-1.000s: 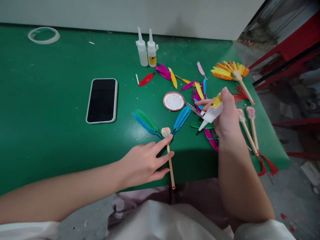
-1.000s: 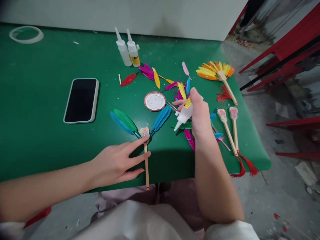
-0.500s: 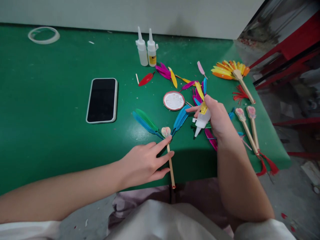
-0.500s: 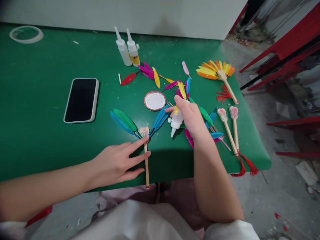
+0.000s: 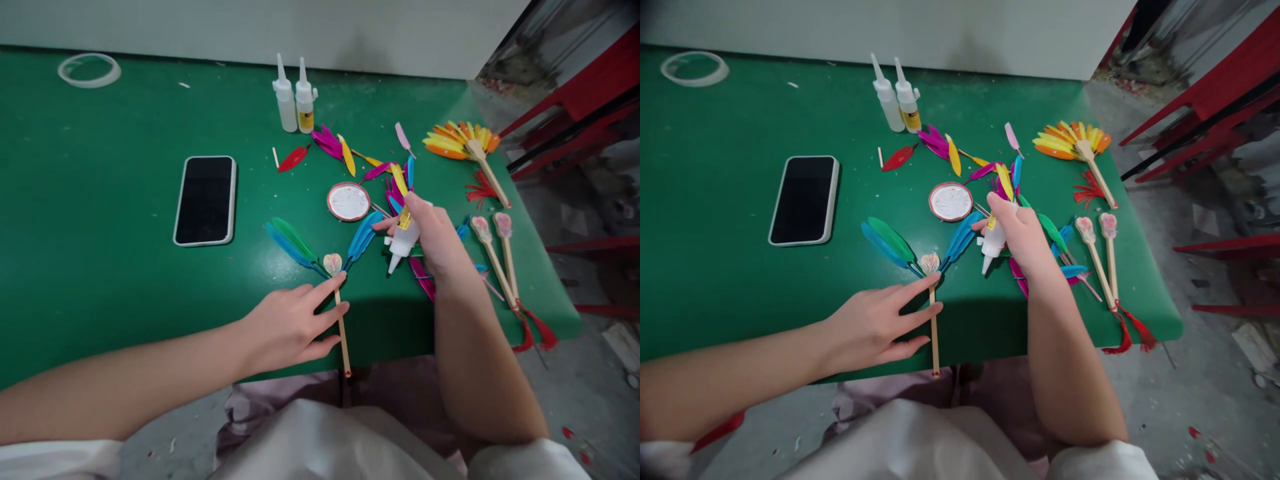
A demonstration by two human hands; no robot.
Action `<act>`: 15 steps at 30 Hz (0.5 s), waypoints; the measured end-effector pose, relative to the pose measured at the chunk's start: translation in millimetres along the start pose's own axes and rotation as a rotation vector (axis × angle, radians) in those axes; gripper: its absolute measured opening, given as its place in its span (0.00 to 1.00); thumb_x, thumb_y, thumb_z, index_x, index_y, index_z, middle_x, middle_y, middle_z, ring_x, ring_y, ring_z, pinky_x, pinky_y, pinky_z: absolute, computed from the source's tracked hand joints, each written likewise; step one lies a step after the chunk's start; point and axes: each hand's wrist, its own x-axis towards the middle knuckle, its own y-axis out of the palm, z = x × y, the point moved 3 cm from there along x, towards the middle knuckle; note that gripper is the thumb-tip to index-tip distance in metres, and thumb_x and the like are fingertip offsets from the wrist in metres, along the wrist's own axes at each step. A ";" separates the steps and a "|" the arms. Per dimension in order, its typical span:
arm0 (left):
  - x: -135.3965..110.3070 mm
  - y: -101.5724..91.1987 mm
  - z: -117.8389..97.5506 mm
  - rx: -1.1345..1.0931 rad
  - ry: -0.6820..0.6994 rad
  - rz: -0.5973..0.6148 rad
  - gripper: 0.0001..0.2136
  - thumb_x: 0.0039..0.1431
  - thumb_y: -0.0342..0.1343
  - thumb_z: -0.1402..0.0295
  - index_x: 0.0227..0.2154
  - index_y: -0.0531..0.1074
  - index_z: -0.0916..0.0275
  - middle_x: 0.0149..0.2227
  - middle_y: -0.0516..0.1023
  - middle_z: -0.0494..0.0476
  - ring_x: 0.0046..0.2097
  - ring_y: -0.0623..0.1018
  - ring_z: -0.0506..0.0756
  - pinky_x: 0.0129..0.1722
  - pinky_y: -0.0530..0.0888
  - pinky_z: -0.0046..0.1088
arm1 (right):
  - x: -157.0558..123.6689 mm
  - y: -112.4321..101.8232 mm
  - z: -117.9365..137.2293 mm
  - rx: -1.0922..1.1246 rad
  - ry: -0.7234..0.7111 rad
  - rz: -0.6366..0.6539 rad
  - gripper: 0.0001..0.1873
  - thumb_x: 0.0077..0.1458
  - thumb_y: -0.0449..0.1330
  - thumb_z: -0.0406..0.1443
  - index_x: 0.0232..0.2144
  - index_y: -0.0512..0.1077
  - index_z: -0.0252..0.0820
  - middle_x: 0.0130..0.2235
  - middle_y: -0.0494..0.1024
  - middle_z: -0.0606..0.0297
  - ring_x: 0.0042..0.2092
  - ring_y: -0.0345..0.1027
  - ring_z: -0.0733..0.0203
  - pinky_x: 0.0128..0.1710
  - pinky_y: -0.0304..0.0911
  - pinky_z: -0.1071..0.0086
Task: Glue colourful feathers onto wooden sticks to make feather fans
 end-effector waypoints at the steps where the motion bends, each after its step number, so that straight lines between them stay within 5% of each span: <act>1: 0.2 0.2 0.0 0.002 0.001 0.000 0.17 0.61 0.43 0.60 0.50 0.67 0.59 0.61 0.56 0.68 0.40 0.76 0.58 0.30 0.76 0.35 | -0.2 1.3 1.4 0.009 0.002 0.002 0.27 0.50 0.52 0.56 0.18 0.71 0.40 0.21 0.73 0.63 0.26 0.70 0.61 0.24 0.64 0.70; 15: 0.3 -0.2 -0.4 0.028 0.021 -0.007 0.17 0.61 0.44 0.60 0.50 0.67 0.59 0.60 0.57 0.68 0.39 0.76 0.58 0.30 0.76 0.35 | -2.4 9.4 8.3 0.001 0.018 0.062 0.27 0.49 0.53 0.56 0.18 0.70 0.40 0.20 0.73 0.63 0.25 0.69 0.62 0.23 0.62 0.70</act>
